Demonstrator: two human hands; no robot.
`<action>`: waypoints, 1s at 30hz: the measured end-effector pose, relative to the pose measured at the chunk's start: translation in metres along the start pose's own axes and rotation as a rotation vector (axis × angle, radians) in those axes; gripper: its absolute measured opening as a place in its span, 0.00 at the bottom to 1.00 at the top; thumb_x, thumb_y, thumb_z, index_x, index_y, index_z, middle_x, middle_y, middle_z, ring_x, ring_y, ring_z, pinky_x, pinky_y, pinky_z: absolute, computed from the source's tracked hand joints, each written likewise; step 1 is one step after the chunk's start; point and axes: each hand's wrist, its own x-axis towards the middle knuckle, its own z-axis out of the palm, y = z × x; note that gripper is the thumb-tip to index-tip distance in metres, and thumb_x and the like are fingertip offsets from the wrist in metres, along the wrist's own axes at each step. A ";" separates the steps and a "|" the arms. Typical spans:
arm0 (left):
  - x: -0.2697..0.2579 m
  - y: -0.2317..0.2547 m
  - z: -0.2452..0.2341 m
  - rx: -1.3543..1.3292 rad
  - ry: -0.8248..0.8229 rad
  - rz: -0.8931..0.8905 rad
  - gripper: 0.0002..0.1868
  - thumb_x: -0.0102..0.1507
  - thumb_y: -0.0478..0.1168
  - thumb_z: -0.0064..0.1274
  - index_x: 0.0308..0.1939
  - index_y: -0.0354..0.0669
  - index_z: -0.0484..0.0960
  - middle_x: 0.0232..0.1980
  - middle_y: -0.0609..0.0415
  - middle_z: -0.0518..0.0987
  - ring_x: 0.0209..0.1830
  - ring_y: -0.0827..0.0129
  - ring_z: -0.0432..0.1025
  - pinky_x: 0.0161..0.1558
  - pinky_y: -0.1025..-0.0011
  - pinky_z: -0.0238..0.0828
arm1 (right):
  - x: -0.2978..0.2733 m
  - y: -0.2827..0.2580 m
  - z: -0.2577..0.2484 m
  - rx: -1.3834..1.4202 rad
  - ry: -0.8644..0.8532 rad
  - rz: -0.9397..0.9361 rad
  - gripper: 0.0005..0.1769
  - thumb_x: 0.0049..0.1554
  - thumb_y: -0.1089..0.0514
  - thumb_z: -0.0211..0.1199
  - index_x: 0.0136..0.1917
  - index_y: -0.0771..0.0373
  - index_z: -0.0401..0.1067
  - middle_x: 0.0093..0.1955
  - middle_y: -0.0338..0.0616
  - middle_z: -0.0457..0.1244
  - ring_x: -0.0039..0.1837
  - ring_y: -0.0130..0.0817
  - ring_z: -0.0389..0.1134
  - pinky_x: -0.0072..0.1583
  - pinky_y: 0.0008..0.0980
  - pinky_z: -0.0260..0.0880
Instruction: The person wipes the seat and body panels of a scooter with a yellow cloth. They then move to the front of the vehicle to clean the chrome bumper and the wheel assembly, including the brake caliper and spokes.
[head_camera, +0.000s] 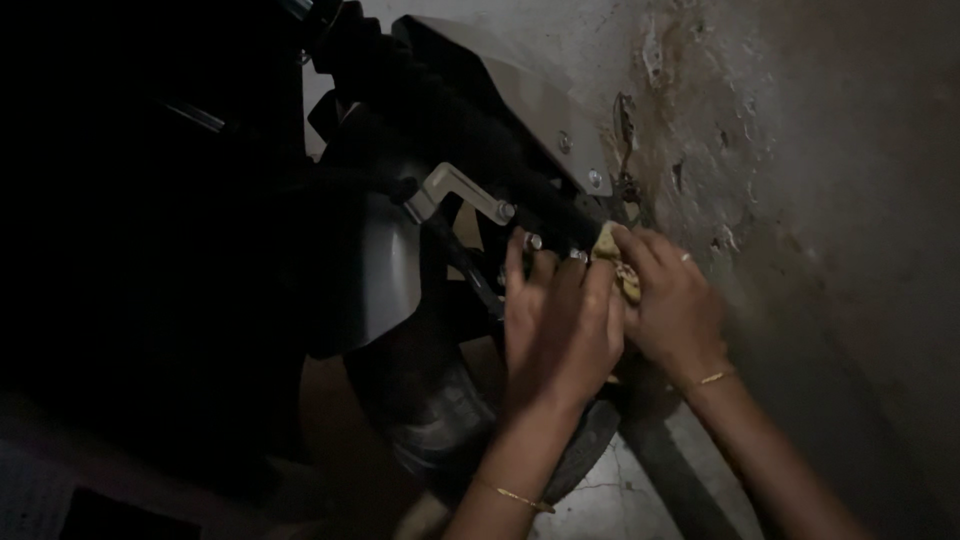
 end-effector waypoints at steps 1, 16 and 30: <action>0.001 -0.001 0.001 0.009 -0.010 0.008 0.11 0.60 0.36 0.58 0.45 0.37 0.84 0.34 0.47 0.79 0.44 0.53 0.74 0.76 0.45 0.52 | -0.006 0.005 0.005 -0.012 -0.023 0.007 0.31 0.48 0.55 0.72 0.65 0.58 0.73 0.61 0.45 0.66 0.55 0.49 0.71 0.50 0.43 0.72; 0.008 0.000 0.012 0.010 -0.053 -0.051 0.04 0.57 0.35 0.58 0.29 0.40 0.79 0.26 0.48 0.77 0.37 0.54 0.74 0.74 0.39 0.53 | -0.010 0.056 0.021 0.548 -0.319 0.267 0.21 0.67 0.48 0.51 0.67 0.61 0.65 0.53 0.54 0.69 0.56 0.50 0.73 0.55 0.43 0.71; 0.008 -0.001 0.012 0.001 -0.069 -0.059 0.03 0.60 0.35 0.56 0.34 0.39 0.81 0.26 0.50 0.76 0.37 0.56 0.74 0.73 0.40 0.52 | -0.009 0.036 0.045 0.216 -0.199 0.547 0.17 0.63 0.47 0.57 0.54 0.63 0.72 0.47 0.55 0.70 0.50 0.55 0.72 0.47 0.49 0.69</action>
